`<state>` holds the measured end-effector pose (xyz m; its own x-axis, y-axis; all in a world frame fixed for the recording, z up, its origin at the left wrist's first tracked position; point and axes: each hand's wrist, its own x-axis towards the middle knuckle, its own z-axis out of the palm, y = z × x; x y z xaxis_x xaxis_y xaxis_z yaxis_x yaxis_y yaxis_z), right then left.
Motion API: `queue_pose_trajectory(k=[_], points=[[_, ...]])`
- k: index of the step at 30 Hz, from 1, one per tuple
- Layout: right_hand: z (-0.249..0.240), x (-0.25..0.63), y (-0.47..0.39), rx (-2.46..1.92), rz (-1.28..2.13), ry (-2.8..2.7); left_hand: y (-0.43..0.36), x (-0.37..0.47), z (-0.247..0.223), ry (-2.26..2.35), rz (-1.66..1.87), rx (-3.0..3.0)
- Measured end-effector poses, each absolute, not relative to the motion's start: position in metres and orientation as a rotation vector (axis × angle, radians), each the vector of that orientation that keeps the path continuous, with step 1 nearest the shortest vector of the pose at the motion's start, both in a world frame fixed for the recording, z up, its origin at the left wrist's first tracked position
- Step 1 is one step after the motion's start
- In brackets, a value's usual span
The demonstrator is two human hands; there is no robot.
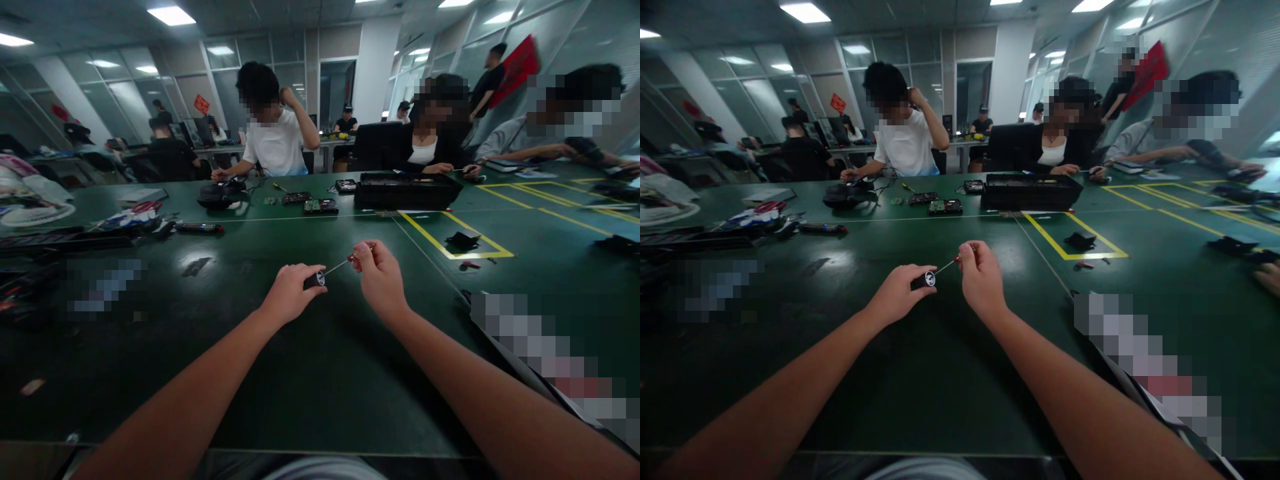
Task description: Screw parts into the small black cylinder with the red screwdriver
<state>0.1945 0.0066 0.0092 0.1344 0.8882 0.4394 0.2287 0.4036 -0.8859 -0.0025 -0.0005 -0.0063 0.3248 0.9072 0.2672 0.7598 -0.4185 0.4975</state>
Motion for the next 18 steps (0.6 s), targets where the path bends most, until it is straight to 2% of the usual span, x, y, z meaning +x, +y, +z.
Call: queue_pose_trajectory(k=[10, 18], points=[[0.018, 0.194, -0.002, -1.119, 0.457, -1.617, -0.002, 0.0, -0.008, 1.482, 0.739, 2.271], [0.021, 0.199, -0.002, -1.184, 0.374, -1.545, -0.001, -0.002, -0.01, 1.465, 0.791, 2.165]])
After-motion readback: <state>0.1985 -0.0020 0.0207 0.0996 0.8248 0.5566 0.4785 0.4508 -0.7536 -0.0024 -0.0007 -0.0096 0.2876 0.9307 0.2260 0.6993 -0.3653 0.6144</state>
